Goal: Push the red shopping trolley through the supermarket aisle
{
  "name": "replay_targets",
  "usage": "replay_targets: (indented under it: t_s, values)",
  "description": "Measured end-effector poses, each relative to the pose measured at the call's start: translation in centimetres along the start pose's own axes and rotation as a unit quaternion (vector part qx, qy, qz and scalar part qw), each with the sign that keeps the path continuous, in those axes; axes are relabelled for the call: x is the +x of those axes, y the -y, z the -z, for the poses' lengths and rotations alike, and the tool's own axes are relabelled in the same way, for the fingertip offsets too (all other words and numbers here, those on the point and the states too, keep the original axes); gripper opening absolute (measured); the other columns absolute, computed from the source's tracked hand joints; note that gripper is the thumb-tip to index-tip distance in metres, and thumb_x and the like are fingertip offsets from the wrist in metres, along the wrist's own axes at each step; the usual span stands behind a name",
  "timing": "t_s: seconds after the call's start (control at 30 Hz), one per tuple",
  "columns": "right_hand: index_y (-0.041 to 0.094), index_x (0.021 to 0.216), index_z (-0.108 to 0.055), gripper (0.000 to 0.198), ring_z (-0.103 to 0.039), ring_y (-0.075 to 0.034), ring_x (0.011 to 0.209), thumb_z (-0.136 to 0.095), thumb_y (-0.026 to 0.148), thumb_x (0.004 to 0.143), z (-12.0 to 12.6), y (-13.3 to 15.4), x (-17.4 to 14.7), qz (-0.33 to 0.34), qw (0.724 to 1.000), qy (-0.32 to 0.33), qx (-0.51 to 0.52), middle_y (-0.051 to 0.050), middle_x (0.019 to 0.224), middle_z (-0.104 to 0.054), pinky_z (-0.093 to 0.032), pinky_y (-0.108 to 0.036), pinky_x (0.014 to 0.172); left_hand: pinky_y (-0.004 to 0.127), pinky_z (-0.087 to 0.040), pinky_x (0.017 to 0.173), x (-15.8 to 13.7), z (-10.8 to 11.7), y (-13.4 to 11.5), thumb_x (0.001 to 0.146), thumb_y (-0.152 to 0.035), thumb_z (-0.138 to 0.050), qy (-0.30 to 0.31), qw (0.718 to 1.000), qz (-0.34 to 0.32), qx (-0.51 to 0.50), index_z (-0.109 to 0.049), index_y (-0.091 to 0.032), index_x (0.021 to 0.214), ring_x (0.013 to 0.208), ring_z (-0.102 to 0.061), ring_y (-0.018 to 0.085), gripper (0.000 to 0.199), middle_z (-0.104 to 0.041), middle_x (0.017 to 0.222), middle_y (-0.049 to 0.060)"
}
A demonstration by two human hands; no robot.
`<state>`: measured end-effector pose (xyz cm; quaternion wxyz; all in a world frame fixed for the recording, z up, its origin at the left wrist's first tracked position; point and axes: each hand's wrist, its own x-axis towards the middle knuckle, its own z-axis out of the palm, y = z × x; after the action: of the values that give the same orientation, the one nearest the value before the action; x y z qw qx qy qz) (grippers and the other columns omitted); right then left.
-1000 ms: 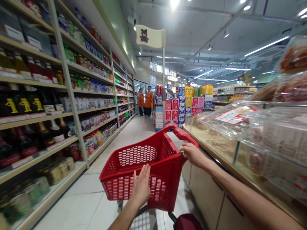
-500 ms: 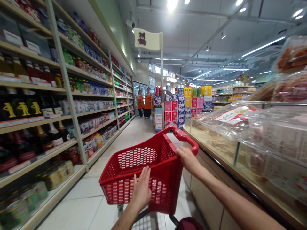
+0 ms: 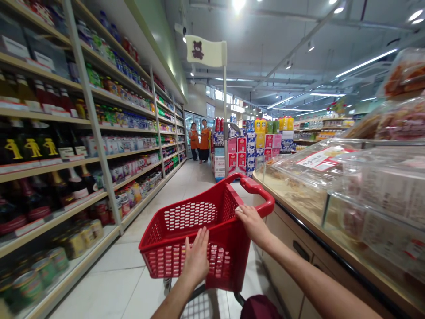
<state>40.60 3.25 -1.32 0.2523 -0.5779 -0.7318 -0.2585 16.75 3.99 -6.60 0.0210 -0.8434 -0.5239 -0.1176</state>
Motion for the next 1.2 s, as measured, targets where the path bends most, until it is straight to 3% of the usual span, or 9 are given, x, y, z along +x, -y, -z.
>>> replay_targets:
  t_s: [0.13,0.2,0.3,0.47,0.67,0.83,1.0,1.13,1.2]
  values:
    - [0.015,0.103,-0.058,0.035,-0.043,-0.028,0.113,-0.036,0.004,0.078,1.2,-2.2,-0.1,-0.123,0.990,-0.047,-0.055,-0.016,0.117,-0.053,-0.032,-0.048,0.092,0.051,-0.005,0.105,0.0,-0.2,-0.1,0.051,-0.001,-0.034,-0.003,1.000,-0.005,-0.002,-0.014,-0.014,0.134,0.132,-0.007,0.016,0.087,-0.011,0.144,0.002]
    - [0.015,0.104,-0.058,0.036,-0.043,-0.027,0.113,-0.036,0.004,0.078,1.2,-2.4,-0.5,-0.100,0.992,-0.052,-0.057,-0.016,0.118,-0.052,-0.032,-0.047,0.092,0.051,-0.005,0.106,0.1,-0.3,-0.2,0.050,-0.001,-0.034,-0.005,1.000,0.000,-0.004,-0.014,-0.013,0.134,0.132,-0.008,0.016,0.087,-0.012,0.144,0.002]
    - [0.018,0.106,-0.058,0.037,-0.043,-0.024,0.114,-0.035,0.006,0.079,1.0,-1.9,-1.0,0.000,0.999,-0.032,-0.036,-0.012,0.117,-0.054,-0.032,-0.043,0.094,0.051,-0.004,0.106,0.1,-0.3,-0.2,0.051,0.000,-0.034,-0.004,1.000,0.004,-0.004,-0.014,-0.013,0.134,0.132,-0.008,0.016,0.087,-0.012,0.144,0.002]
    - [0.016,0.105,-0.057,0.037,-0.045,-0.026,0.111,-0.033,0.006,0.080,0.8,-1.8,-0.9,-0.103,0.988,-0.093,-0.067,-0.014,0.115,-0.054,-0.032,-0.047,0.091,0.050,-0.005,0.106,0.1,-0.1,-0.6,0.051,-0.003,-0.035,0.009,1.000,0.012,0.002,-0.012,-0.013,0.135,0.132,-0.006,0.017,0.087,-0.007,0.144,0.002]
    - [0.019,0.105,-0.059,0.037,-0.044,-0.021,0.112,-0.034,0.005,0.080,-1.2,0.0,-1.3,0.052,0.995,-0.086,-0.014,-0.008,0.115,-0.056,-0.031,-0.041,0.095,0.049,-0.004,0.106,0.1,-0.5,-1.0,0.052,-0.007,-0.036,0.010,1.000,0.008,0.003,-0.011,-0.012,0.135,0.132,-0.005,0.017,0.086,-0.007,0.144,0.002]
    - [0.013,0.104,-0.059,0.036,-0.044,-0.026,0.111,-0.034,0.005,0.079,-0.7,-1.0,-1.1,-0.090,0.988,-0.116,-0.044,-0.015,0.113,-0.056,-0.030,-0.047,0.093,0.049,-0.006,0.106,0.2,-0.9,-1.5,0.054,-0.009,-0.036,0.003,1.000,0.009,-0.003,-0.010,-0.013,0.135,0.132,-0.003,0.018,0.085,-0.005,0.144,0.001]
    - [0.019,0.105,-0.059,0.039,-0.043,-0.021,0.113,-0.035,0.004,0.079,-2.0,1.3,-1.3,0.053,0.998,-0.041,0.014,-0.008,0.116,-0.056,-0.029,-0.042,0.096,0.050,-0.003,0.105,0.4,-1.5,-2.0,0.061,-0.012,-0.034,-0.001,1.000,-0.017,0.001,-0.014,-0.014,0.135,0.132,-0.006,0.017,0.077,-0.007,0.144,0.001]
    - [0.013,0.105,-0.059,0.037,-0.044,-0.027,0.111,-0.034,0.005,0.079,-1.2,-0.5,-1.1,-0.078,0.993,-0.084,-0.033,-0.015,0.113,-0.056,-0.031,-0.048,0.093,0.050,-0.002,0.105,0.4,-2.0,-2.7,0.061,-0.013,-0.035,-0.009,1.000,-0.028,-0.009,-0.011,-0.015,0.135,0.132,-0.003,0.017,0.078,-0.005,0.144,0.002]
    - [0.012,0.104,-0.060,0.036,-0.044,-0.027,0.111,-0.035,0.004,0.079,-1.2,-0.7,-1.2,-0.087,0.991,-0.093,-0.041,-0.015,0.113,-0.056,-0.031,-0.047,0.092,0.051,-0.001,0.105,0.5,-2.1,-3.0,0.061,-0.014,-0.035,-0.014,0.999,-0.027,-0.015,-0.010,-0.015,0.135,0.132,-0.001,0.017,0.078,-0.004,0.144,0.003]
